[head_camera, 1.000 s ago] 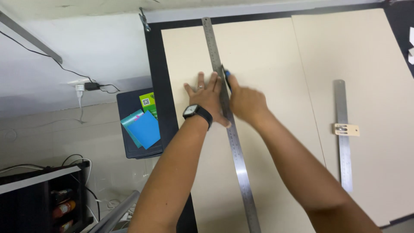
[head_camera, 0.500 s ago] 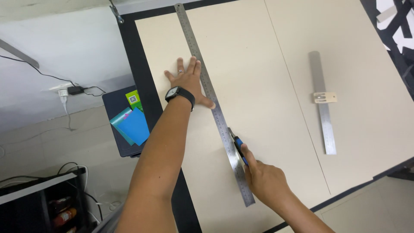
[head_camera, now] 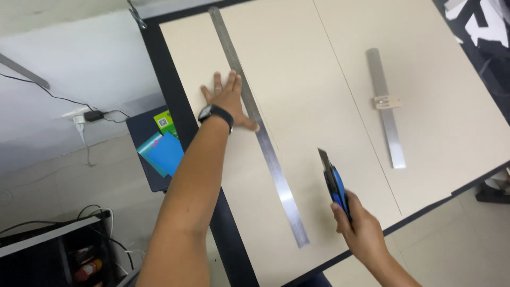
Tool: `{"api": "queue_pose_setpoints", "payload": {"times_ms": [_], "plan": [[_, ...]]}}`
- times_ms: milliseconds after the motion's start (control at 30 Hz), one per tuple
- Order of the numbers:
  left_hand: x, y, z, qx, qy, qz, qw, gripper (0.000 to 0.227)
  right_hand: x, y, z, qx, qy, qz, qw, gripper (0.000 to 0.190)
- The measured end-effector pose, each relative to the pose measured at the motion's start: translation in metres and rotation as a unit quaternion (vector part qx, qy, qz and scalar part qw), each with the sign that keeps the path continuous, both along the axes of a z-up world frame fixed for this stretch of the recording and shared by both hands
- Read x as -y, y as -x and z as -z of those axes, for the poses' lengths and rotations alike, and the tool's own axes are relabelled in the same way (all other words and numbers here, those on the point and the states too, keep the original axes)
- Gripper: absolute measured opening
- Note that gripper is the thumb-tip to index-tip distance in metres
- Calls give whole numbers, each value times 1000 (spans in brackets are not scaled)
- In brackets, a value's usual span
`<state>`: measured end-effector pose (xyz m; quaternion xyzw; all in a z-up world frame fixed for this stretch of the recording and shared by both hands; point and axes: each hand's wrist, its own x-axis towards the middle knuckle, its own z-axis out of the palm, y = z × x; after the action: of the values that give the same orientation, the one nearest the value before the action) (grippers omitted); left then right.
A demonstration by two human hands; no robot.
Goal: Measuring and cutting a large board using a utility knife and metal rulers
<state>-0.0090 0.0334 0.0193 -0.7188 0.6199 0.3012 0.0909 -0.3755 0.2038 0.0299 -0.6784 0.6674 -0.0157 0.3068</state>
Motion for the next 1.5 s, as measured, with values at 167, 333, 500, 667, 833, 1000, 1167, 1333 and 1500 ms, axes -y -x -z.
{"api": "queue_pose_setpoints", "payload": {"times_ms": [167,333,500,667,833,1000,1167,1333,1500], "plan": [[-50,16,28,-35,51,-5,998,152,-33,45,44,28,11,41,999,38],[-112,39,84,-50,172,5,984,151,-38,76,56,35,84,7,996,39],[-212,89,89,-104,334,8,937,91,-30,103,50,140,183,-48,972,58],[-318,158,64,-151,296,15,943,113,-25,139,67,165,210,-9,964,35],[-356,187,80,-68,367,-16,927,89,-30,150,65,182,248,18,952,30],[-358,188,98,-1,387,39,921,96,-32,144,55,211,133,117,961,49],[-346,188,95,-54,316,3,947,90,-20,161,83,162,251,52,953,43],[-306,169,84,-97,295,-48,949,100,-7,105,40,144,194,41,970,39],[-233,153,79,-87,291,-82,949,93,3,-3,-13,39,84,-141,986,62]]}}
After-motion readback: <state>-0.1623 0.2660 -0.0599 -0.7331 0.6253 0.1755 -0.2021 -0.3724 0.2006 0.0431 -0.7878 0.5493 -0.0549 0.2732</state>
